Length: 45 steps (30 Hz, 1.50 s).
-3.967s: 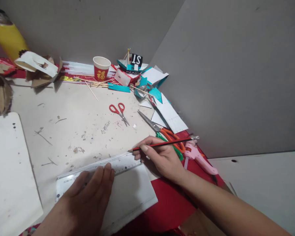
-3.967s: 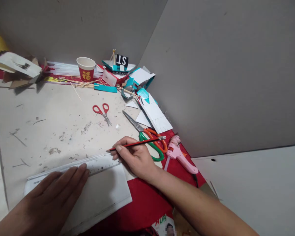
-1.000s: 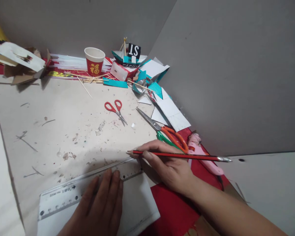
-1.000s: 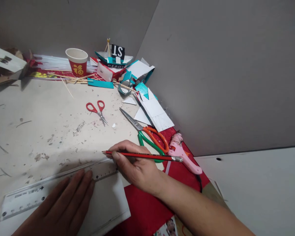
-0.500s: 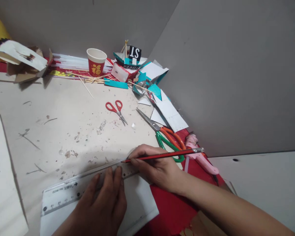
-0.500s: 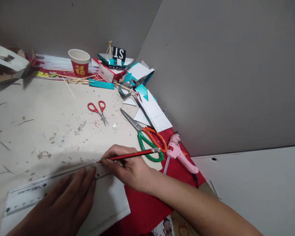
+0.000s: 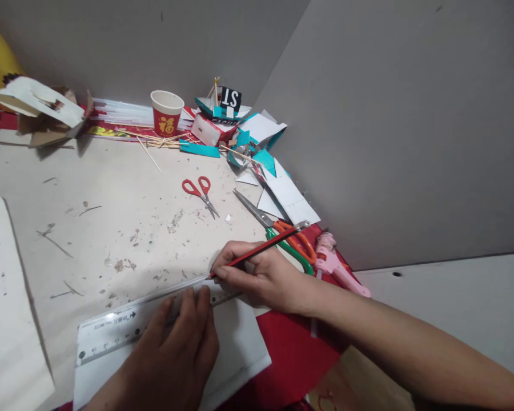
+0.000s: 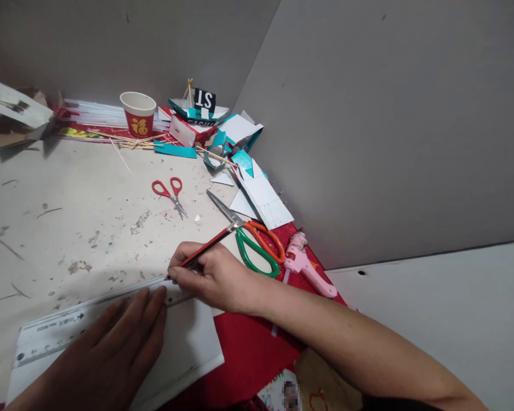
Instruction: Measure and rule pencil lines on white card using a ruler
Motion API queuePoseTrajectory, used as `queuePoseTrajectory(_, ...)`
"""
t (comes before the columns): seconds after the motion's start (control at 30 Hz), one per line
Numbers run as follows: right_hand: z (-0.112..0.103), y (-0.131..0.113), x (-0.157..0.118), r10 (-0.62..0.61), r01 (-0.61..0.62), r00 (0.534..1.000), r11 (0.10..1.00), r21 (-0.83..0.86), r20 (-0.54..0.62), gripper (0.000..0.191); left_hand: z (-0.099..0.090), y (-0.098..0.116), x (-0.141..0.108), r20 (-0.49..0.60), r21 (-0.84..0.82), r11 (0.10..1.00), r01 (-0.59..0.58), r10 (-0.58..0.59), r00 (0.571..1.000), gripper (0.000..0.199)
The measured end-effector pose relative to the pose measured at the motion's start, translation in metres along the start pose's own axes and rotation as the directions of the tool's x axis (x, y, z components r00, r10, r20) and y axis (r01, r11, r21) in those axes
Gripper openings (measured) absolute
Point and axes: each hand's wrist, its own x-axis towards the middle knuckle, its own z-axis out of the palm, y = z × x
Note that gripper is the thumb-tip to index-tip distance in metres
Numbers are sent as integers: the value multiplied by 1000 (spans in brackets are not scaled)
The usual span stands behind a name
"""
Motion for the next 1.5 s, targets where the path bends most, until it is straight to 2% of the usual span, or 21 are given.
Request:
queuePoseTrajectory(0.1,-5,-6,2,-18,20,999,997,-72,38,14,0,0,0,8,1,1000,-1,1,1000,47)
queuePoseTrajectory(0.27,-10,-8,-3,-24,29,999,987,-159,34,15,2,-1,0,0,13,1000,-11,11,1000,49)
queuePoseTrajectory(0.53,-20,-6,-10,-102,113,993,948,-297,50,15,2,0,-1,3,3,1000,-20,20,1000,68)
queuePoseTrajectory(0.7,-26,-2,-15,-106,106,994,937,-332,18,14,0,-1,0,30,4,1000,-20,20,999,63)
queuePoseTrajectory(0.8,-29,-2,-19,-103,97,995,932,-349,3,15,-1,0,1,38,-16,1000,-1,2,999,68)
queuePoseTrajectory(0.93,-29,-6,-23,-63,36,995,952,-305,-77,17,-3,2,2,53,-33,998,48,-46,998,72)
queuePoseTrajectory(1.03,-23,-9,-21,-33,3,993,969,-248,-118,16,-4,0,2,44,-37,999,25,-24,999,72)
queuePoseTrajectory(1.23,-8,-5,-8,-23,19,999,990,-137,-29,18,-2,-2,2,19,-30,1000,3,-2,1000,78)
queuePoseTrajectory(1.5,0,-2,1,-41,41,999,998,-47,1,14,1,0,0,17,0,1000,-6,6,1000,79)
